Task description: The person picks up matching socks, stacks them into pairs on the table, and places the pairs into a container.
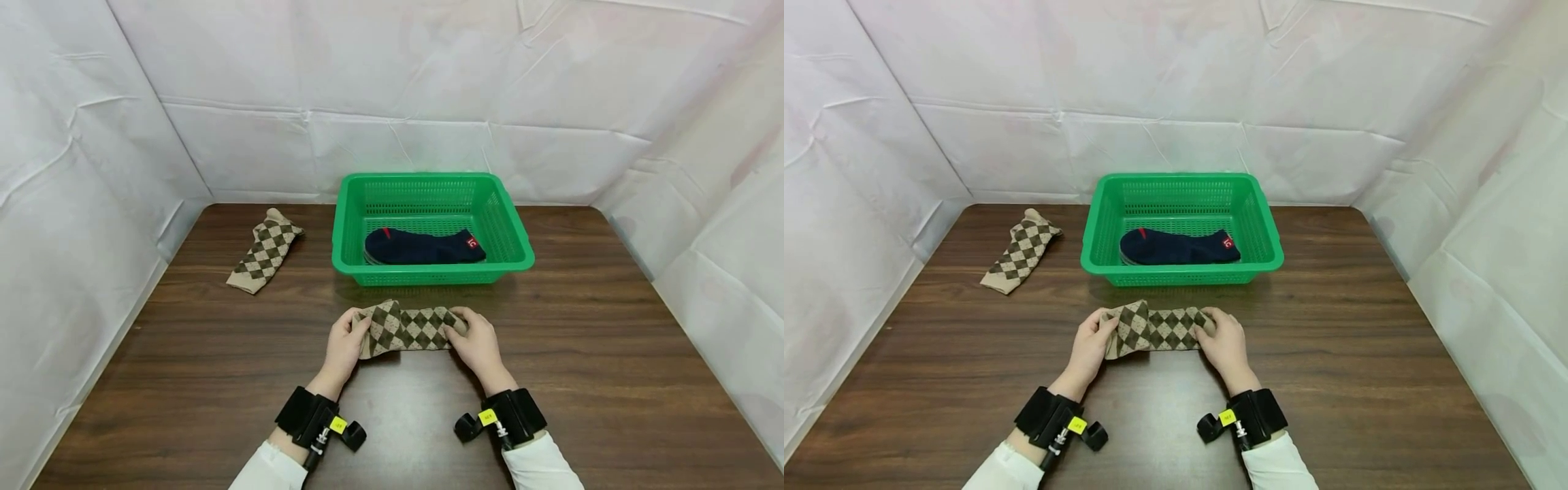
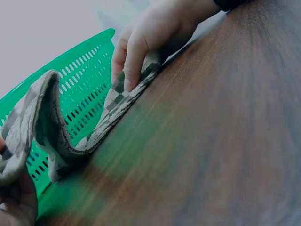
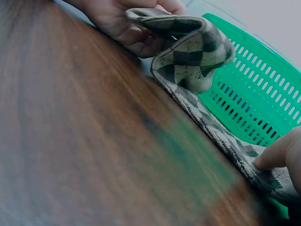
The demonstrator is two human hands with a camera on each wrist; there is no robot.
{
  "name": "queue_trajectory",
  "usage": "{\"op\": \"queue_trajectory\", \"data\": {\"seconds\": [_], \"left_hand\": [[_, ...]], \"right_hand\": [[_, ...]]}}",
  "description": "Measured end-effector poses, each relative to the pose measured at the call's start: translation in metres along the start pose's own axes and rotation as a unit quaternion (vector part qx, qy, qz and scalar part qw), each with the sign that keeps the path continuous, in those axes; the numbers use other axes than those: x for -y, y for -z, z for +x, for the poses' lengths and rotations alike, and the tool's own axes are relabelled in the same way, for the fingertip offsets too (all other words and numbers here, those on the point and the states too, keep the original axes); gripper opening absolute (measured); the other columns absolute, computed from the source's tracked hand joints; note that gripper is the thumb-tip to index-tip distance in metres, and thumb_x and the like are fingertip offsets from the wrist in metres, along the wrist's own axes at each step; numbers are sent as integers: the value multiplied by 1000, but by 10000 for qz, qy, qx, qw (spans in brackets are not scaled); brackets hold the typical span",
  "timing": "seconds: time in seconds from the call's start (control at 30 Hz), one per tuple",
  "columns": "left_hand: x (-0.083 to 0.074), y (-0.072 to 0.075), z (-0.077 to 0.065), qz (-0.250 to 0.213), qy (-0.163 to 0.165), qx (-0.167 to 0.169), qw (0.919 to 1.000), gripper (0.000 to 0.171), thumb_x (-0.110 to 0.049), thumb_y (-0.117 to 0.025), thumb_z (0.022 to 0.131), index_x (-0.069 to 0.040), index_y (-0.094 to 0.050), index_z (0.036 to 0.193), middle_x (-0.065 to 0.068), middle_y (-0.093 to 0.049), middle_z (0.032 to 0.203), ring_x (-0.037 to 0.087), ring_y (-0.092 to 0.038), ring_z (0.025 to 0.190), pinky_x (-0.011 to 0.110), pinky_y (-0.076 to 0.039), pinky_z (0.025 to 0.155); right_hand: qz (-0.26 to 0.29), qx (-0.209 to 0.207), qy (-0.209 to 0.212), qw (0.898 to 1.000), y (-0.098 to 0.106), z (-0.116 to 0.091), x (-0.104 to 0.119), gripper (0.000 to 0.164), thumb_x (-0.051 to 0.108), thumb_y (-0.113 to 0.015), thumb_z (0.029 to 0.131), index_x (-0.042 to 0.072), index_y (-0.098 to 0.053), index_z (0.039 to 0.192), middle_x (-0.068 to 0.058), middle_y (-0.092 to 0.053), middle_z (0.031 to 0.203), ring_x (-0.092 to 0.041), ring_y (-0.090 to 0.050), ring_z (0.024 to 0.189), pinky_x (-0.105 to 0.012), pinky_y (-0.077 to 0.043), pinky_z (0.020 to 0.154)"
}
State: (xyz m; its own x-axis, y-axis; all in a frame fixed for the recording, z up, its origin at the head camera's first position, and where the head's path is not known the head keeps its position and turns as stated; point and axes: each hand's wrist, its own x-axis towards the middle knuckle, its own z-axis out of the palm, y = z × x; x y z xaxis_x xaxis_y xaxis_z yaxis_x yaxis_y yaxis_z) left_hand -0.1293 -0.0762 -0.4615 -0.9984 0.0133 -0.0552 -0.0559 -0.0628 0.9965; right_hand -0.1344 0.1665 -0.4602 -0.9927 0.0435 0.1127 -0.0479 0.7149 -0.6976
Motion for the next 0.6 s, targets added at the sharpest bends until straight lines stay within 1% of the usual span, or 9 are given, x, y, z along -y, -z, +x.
{"op": "queue_trajectory", "data": {"seconds": [0.1,0.27,0.3,0.4,0.43,0.47,0.53,0.57,0.6], "left_hand": [[-11,-1,-5,101,-140,-267,9995,15,-7,-49,97,2,-51,85,1,-51,72,8,-55,64,22,-46,61],[-25,-3,-11,294,-332,-671,9968,14,-7,-52,96,6,-55,93,-1,-42,65,7,-48,61,21,-42,63],[-21,-2,-9,307,-337,-750,9961,14,-8,-53,96,5,-57,98,-3,-42,63,7,-46,60,21,-41,63],[-8,1,-1,496,-310,-907,9942,21,-10,-57,94,3,-59,110,-4,-28,56,7,-31,49,21,-34,58],[-4,3,1,539,-291,-949,9936,23,-9,-58,94,2,-59,114,-2,-38,58,6,-32,52,21,-34,59],[1,4,4,565,-267,-989,9931,25,-8,-59,93,1,-59,116,2,-49,65,8,-33,54,21,-33,58],[6,5,6,648,-236,-1041,9922,28,-6,-59,92,1,-59,118,13,-62,89,9,-48,69,21,-36,66],[6,5,6,660,-255,-1048,9920,27,-4,-58,91,2,-58,118,18,-63,108,12,-54,85,23,-39,72],[6,5,6,630,-273,-1057,9920,27,-2,-58,91,3,-58,118,20,-57,124,17,-54,103,25,-40,78]], "right_hand": [[179,-180,-141,9996,2,1,-2,33,16,-68,86,5,-63,117,-18,-64,115,-35,-60,103,-49,-48,84],[410,-463,-472,9970,10,5,-9,32,14,-67,86,6,-62,117,-18,-62,119,-36,-59,108,-49,-48,86],[428,-518,-512,9964,12,6,-11,32,14,-67,86,7,-62,117,-18,-62,119,-36,-58,109,-49,-47,88],[482,-703,-547,9949,17,8,-17,31,12,-66,86,5,-62,116,-19,-61,118,-38,-56,110,-51,-44,90],[506,-754,-572,9942,19,9,-19,31,12,-66,86,5,-62,116,-19,-60,118,-38,-55,111,-52,-44,91],[507,-802,-601,9937,21,10,-22,31,12,-66,87,4,-62,116,-20,-60,118,-39,-54,111,-52,-43,92],[510,-918,-689,9921,25,12,-27,31,11,-65,87,3,-61,117,-21,-59,119,-40,-54,111,-53,-43,92],[524,-973,-749,9910,27,12,-30,31,11,-65,87,3,-61,117,-21,-58,119,-40,-53,110,-53,-42,92],[545,-1023,-791,9901,29,13,-32,31,10,-64,87,2,-61,117,-21,-58,119,-39,-53,110,-53,-42,91]]}}
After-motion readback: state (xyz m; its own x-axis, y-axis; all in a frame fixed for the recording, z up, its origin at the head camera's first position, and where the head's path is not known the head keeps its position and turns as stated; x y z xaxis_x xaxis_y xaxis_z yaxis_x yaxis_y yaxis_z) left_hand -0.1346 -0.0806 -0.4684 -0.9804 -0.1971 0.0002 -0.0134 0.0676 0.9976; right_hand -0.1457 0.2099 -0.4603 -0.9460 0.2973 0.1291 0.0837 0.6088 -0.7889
